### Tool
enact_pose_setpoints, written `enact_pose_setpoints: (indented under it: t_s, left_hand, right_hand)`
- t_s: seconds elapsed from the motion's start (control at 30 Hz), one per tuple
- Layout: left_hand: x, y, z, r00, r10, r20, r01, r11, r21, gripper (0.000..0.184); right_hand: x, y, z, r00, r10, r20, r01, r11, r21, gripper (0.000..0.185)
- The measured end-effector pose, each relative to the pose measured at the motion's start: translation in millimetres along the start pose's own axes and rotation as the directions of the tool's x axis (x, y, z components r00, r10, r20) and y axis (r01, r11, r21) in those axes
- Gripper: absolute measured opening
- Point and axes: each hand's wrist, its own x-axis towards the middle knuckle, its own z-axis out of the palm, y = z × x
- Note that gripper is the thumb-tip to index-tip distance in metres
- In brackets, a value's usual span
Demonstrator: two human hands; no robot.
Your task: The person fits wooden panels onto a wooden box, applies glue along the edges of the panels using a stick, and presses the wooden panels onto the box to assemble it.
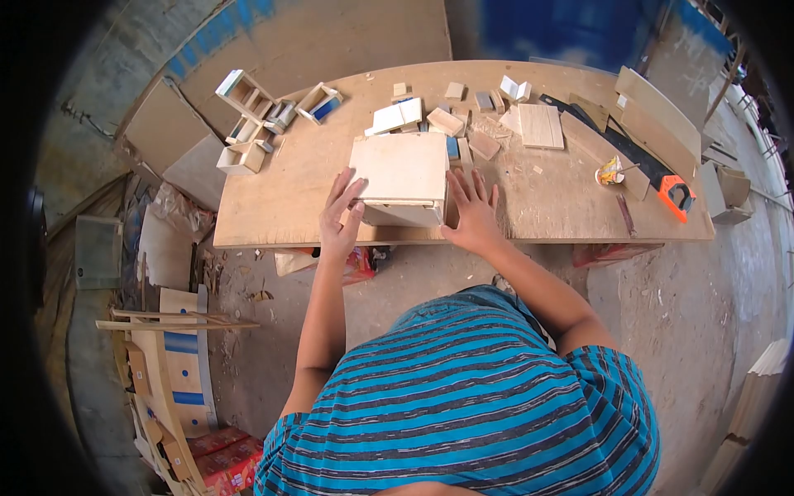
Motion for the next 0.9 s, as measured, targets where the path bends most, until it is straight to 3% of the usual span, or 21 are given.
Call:
enact_pose_setpoints:
  t_s: [0.27, 0.33, 0.37, 0.4, 0.47, 0.53, 0.57, 0.67, 0.77, 0.9]
  left_hand:
    - [0, 4, -3, 1.0, -0.013, 0.028, 0.014, 0.999, -0.032, 0.036]
    - [0, 9, -5, 0.998, -0.03, 0.057, 0.036, 0.995, -0.098, 0.044]
    - [3, 8, -6, 0.989, -0.137, 0.052, 0.145, 0.968, -0.204, 0.046]
    - [7, 6, -6, 0.968, -0.242, 0.059, 0.248, 0.919, -0.307, 0.049]
    - [14, -1, -7, 0.891, -0.44, 0.109, 0.432, 0.753, -0.496, 0.056]
    - [20, -9, -8, 0.771, -0.604, 0.201, 0.568, 0.511, -0.645, 0.063]
    - [25, -13, -8, 0.741, -0.616, 0.265, 0.638, 0.524, -0.564, 0.076]
    - [39, -23, -9, 0.632, -0.693, 0.347, 0.768, 0.501, -0.398, 0.077]
    - [46, -34, -8, 0.627, -0.664, 0.408, 0.778, 0.501, -0.38, 0.076]
    - [45, -40, -8, 0.655, -0.675, 0.34, 0.751, 0.53, -0.394, 0.076]
  right_hand:
    - [3, 9, -14, 0.996, -0.088, -0.01, 0.089, 0.988, 0.125, 0.091]
    - [9, 33, -8, 0.996, -0.089, 0.01, 0.081, 0.942, 0.326, 0.088]
    - [13, 44, -2, 0.996, -0.092, 0.02, 0.075, 0.904, 0.421, 0.087]
    - [18, 38, -7, 0.998, 0.036, 0.055, -0.063, 0.769, 0.636, 0.085]
    - [25, 10, -29, 0.946, 0.242, 0.216, -0.287, 0.315, 0.905, 0.082]
    - [38, -9, -49, 0.871, 0.316, 0.377, -0.461, 0.256, 0.85, 0.082]
    - [45, -15, -54, 0.821, 0.348, 0.452, -0.541, 0.221, 0.812, 0.082]
    - [57, -24, -53, 0.8, 0.295, 0.522, -0.586, 0.201, 0.785, 0.103]
    - [64, -19, -39, 0.814, 0.234, 0.532, -0.576, 0.209, 0.79, 0.107]
    - [62, -20, -37, 0.859, 0.243, 0.45, -0.501, 0.216, 0.838, 0.108]
